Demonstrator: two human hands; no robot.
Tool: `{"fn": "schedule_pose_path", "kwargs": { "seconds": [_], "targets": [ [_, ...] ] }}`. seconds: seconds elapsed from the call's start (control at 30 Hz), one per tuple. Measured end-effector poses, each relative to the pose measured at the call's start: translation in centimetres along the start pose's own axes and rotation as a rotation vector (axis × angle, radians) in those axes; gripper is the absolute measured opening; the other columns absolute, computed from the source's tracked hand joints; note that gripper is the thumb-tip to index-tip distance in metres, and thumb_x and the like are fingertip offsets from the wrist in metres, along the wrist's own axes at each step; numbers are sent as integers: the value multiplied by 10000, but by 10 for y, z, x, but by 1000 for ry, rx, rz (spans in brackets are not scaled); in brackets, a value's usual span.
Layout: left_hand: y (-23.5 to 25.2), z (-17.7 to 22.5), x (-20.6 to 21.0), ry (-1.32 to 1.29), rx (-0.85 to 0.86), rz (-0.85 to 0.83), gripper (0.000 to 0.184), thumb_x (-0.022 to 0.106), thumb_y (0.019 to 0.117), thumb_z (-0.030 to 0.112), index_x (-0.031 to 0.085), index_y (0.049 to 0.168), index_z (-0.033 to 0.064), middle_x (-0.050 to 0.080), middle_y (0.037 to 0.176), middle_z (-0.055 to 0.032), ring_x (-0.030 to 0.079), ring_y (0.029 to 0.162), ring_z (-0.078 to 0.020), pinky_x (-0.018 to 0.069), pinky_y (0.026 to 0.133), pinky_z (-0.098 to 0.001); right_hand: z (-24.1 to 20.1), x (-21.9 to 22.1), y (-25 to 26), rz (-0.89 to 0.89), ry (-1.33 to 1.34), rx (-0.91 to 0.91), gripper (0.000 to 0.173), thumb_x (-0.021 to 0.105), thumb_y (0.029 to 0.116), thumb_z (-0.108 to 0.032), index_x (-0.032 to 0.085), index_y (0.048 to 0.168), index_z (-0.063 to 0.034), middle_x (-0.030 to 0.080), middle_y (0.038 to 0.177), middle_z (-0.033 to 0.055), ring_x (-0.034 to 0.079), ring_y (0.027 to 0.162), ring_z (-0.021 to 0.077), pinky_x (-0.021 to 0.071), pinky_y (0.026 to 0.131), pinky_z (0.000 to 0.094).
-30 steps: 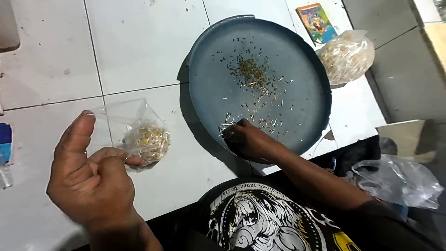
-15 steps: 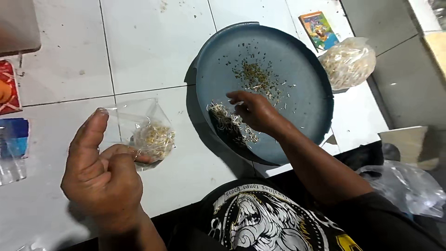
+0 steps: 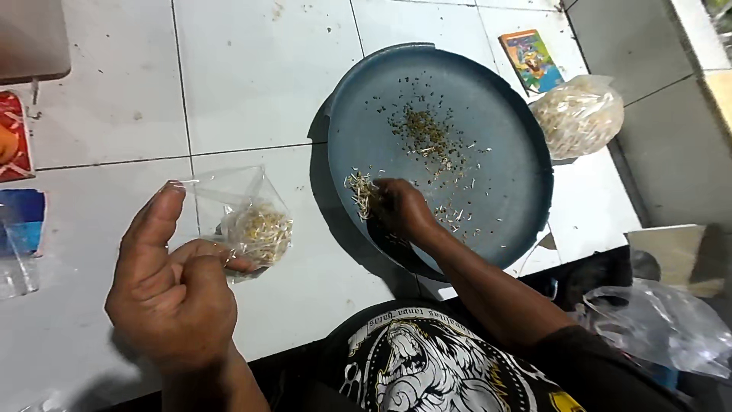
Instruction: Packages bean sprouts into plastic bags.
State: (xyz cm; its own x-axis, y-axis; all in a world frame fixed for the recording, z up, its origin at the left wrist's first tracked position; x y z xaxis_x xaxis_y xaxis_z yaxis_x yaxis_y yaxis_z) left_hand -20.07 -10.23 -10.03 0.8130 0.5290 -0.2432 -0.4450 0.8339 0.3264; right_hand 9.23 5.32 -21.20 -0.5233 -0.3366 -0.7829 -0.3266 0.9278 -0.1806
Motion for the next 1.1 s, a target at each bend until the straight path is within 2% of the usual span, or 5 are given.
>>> {"fn": "schedule_pose_path", "kwargs": {
  "seconds": [0.27,0.57,0.83,1.0,1.1],
  "targets": [
    [1,7,0,19,18,1,567,451,932,-19,466,1495,48,475,1537,-76,618,626,-44,570,536,-232,-20,22,42,-2,-183,-662,1105,286,780,-975,455,1568,-218,375,1641,144,305,1525,390,300,1184,648],
    [14,30,12,90,38,-50,576,483,932,7,475,1503,77,461,1547,-74,643,662,-66,578,538,-241,-22,34,27,80,-335,-696,238,572,1040,-250,697,1145,-78,676,1109,170,669,1060,353,595,872,461],
    [23,50,69,135,-9,-148,643,531,911,-3,428,1539,92,427,1569,-86,596,622,-62,557,522,-271,20,-8,52,-157,999,165,255,480,1086,-242,623,1182,-53,652,920,24,578,681,70,496,589,227],
    [7,19,148,483,-56,-378,656,611,910,-6,429,1539,38,429,1580,-163,680,1094,-257,598,848,-451,-34,-14,21,-346,1712,348,295,324,1100,-342,565,1125,-173,622,839,-15,520,535,28,421,444,140],
    [-7,13,165,379,-61,-334,708,608,872,-11,434,1551,89,438,1572,-114,640,734,-151,565,588,-357,-66,-6,-3,-238,1661,439,316,343,1100,-339,588,1199,-166,629,872,-15,555,602,43,469,521,173]
  ]
}}
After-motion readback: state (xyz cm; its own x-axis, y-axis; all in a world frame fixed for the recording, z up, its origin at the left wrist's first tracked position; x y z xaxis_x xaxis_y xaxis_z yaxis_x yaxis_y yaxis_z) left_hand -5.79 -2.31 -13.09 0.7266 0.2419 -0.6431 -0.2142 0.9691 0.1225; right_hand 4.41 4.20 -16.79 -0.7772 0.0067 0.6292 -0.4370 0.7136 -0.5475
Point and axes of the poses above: each hand's wrist, its own y-axis towards the middle knuckle, its own x-axis out of the palm, z = x × y, the point moved 9 cm from there along y, towards the middle knuckle
